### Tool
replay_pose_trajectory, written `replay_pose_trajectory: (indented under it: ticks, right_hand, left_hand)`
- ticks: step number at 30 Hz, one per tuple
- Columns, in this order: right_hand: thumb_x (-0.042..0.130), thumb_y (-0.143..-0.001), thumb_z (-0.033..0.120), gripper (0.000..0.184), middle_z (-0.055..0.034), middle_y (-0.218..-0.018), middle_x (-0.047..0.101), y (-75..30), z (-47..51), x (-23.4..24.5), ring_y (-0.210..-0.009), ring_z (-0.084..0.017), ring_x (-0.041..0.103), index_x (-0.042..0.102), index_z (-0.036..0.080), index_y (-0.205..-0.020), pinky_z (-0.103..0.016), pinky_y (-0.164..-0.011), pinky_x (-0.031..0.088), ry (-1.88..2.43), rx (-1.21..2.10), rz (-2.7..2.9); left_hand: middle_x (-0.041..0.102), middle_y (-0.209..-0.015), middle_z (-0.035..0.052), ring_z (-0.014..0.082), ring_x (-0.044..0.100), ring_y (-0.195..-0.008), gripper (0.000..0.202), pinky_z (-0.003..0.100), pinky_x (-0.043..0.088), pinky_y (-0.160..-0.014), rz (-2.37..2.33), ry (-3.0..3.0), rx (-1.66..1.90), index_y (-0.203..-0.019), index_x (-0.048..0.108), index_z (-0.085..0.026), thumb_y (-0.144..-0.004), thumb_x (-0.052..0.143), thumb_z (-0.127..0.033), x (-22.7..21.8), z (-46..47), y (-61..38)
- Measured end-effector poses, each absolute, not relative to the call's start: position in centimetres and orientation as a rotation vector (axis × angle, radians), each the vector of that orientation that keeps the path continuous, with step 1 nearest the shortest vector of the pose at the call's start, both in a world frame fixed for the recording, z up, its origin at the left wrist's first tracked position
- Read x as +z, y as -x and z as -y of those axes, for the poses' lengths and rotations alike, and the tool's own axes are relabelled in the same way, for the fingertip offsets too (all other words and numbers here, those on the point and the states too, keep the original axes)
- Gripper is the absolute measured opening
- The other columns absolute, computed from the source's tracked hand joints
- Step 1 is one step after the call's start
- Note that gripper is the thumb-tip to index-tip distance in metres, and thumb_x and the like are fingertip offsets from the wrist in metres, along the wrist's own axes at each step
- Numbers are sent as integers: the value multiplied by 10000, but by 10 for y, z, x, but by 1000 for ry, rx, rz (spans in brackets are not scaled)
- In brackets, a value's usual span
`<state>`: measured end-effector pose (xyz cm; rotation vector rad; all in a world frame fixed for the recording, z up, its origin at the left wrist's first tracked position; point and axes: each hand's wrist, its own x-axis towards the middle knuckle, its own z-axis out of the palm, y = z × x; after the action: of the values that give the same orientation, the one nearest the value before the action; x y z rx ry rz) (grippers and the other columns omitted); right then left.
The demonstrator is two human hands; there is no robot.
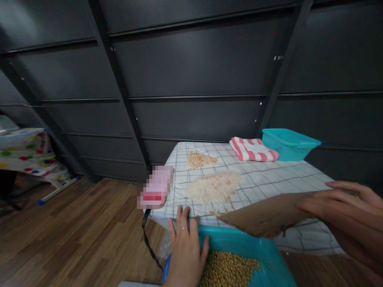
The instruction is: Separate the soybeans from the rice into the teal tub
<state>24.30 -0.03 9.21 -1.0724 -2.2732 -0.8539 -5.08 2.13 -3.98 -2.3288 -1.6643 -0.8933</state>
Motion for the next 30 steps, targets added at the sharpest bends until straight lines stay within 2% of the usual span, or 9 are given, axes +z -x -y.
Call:
replay_pose_trajectory:
  ticks: [7, 16, 20, 23, 24, 28, 30]
  right_hand:
    - [326, -731, 39, 366, 12, -774, 619, -242, -5, 90, -741, -176, 549, 506, 274, -946, -389, -798, 363, 1092, -888, 2284]
    - [363, -764, 83, 350, 16, -797, 624, -251, 0, 90, -758, -170, 553, 532, 313, -967, -379, -809, 371, 1063, -799, 2234]
    - [381, -789, 122, 439, 26, -812, 631, -254, 5, 84, -774, -180, 559, 492, 374, -1131, -393, -807, 379, 1045, -703, 2196]
    - [370, -795, 89, 548, 28, -797, 640, -247, 5, 84, -760, -180, 561, 360, 356, -1274, -390, -806, 383, 958, -744, 2263]
    - [367, -793, 78, 552, 28, -792, 643, -245, 5, 85, -756, -180, 560, 359, 341, -1278, -389, -808, 381, 935, -772, 2281]
    - [347, -768, 37, 428, 29, -747, 636, -236, 0, 89, -732, -173, 551, 511, 298, -1064, -381, -797, 373, 964, -831, 2291]
    - [330, -758, 25, 376, 21, -736, 628, -235, -1, 89, -720, -171, 548, 523, 280, -954, -389, -795, 371, 1022, -843, 2280]
  left_hand:
    - [436, -1192, 184, 403, 314, -1201, 275, 677, 347, -845, 1659, 2345, -866, -1001, 483, -159, -734, 425, -189, -40, -20, 52]
    - [441, -1195, 185, 398, 318, -1199, 278, 670, 348, -852, 1660, 2337, -868, -999, 494, -156, -731, 426, -187, -40, -22, 52]
    - [425, -1211, 172, 386, 298, -1213, 277, 657, 348, -870, 1674, 2334, -860, -1004, 491, -164, -736, 430, -197, -42, -23, 52]
    - [416, -1207, 170, 383, 293, -1214, 262, 655, 349, -872, 1670, 2325, -844, -995, 489, -159, -746, 418, -195, -41, -22, 52]
    - [417, -1203, 172, 384, 296, -1212, 259, 655, 352, -870, 1664, 2326, -841, -995, 488, -156, -749, 415, -195, -41, -22, 53]
    - [421, -1197, 192, 399, 306, -1200, 255, 659, 363, -852, 1648, 2339, -851, -989, 492, -145, -751, 418, -201, -39, -21, 53]
    - [417, -1205, 194, 402, 299, -1205, 263, 665, 354, -855, 1652, 2334, -850, -995, 491, -146, -746, 417, -193, -39, -21, 52]
